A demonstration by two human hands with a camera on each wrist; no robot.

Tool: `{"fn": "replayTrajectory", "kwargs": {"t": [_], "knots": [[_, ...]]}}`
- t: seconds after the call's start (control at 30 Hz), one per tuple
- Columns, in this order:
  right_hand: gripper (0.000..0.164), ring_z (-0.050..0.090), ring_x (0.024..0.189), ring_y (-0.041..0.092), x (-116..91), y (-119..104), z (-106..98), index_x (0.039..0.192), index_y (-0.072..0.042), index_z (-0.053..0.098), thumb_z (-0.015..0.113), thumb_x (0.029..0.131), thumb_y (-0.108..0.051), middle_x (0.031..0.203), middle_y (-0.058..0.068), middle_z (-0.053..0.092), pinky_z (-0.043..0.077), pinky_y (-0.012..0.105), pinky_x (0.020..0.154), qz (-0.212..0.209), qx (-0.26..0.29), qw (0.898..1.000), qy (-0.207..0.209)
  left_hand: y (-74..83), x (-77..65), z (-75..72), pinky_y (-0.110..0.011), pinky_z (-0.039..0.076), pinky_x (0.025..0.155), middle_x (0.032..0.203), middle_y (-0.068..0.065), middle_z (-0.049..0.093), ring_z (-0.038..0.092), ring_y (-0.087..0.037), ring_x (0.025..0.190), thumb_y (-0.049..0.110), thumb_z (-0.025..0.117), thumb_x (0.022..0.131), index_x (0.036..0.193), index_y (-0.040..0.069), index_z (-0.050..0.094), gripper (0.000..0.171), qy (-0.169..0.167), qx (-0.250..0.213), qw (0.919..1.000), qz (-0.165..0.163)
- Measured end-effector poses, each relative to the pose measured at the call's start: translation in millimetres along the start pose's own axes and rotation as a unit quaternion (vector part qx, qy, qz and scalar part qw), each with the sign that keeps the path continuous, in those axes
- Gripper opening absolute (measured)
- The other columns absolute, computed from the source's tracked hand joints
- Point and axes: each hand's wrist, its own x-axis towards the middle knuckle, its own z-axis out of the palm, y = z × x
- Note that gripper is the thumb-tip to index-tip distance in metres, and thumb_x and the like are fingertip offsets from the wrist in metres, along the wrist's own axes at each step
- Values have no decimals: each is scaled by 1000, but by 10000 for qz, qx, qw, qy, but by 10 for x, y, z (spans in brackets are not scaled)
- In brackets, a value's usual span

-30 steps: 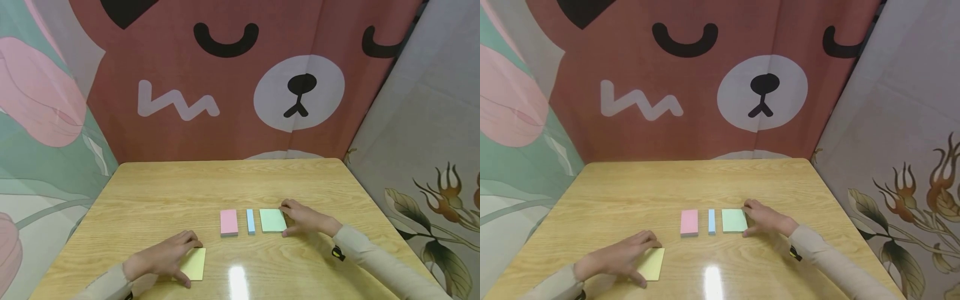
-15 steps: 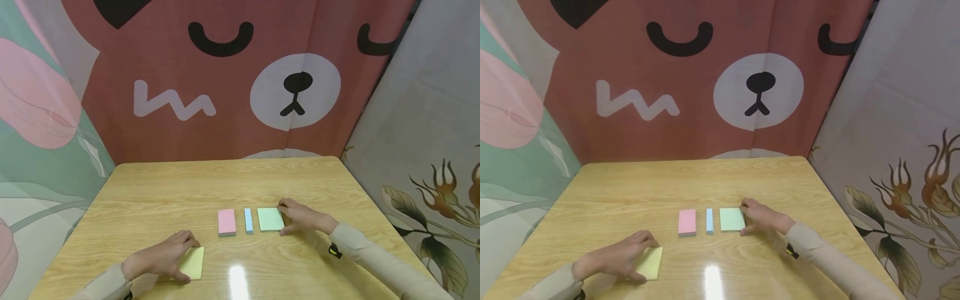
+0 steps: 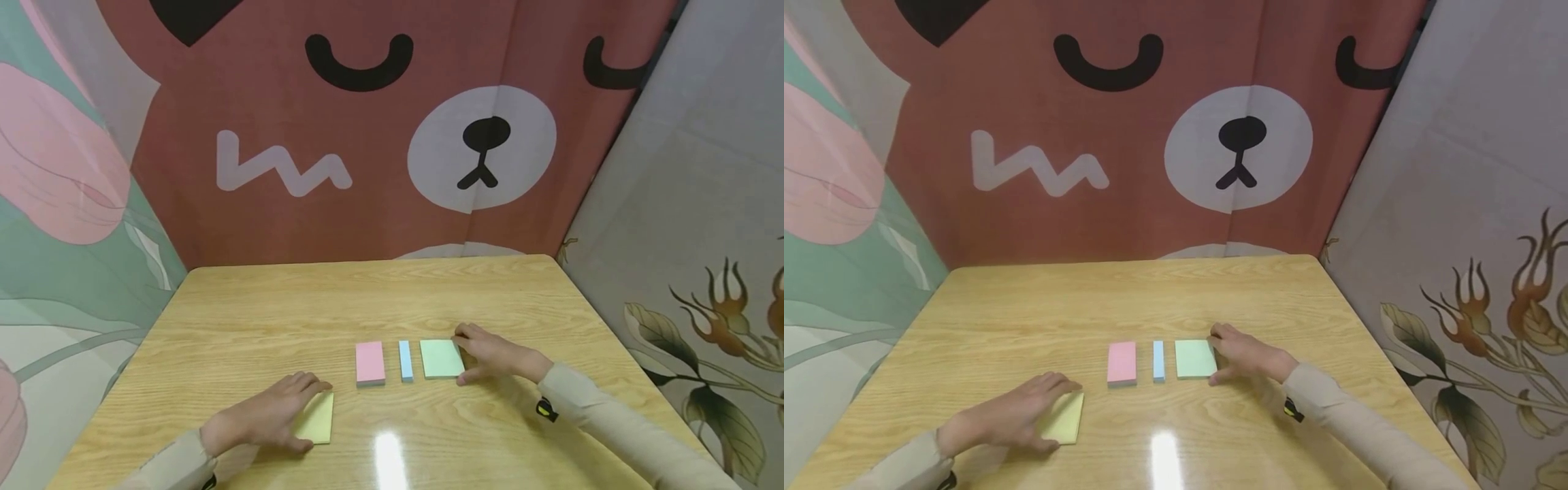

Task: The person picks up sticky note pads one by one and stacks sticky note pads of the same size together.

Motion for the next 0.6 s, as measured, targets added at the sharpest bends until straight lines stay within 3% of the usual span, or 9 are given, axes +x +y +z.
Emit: {"fn": "replayTrajectory", "kwargs": {"t": [0.13,0.23,0.6], "knots": [[85,44,116,28,7,-6,1,138,9,48,73,84,-53,132,17,44,47,43,90,19,29,10000,-22,-17,-11,8,-37,49,85,118,2,47,46,-15,103,44,79,78,139,27,55,67,52,82,9996,261],[85,44,117,28,3,-10,-3,138,9,48,73,84,-52,133,18,43,47,44,91,47,40,10000,-27,-26,-7,15,-37,47,84,118,-1,47,46,-16,102,44,77,81,135,35,60,57,66,278,9987,432],[83,44,117,28,2,-28,-13,138,8,48,74,85,-50,133,18,43,47,43,90,41,85,9999,-57,-20,-1,23,-45,51,88,123,-5,51,51,-22,108,46,76,81,128,36,61,51,74,320,9990,307]]}}
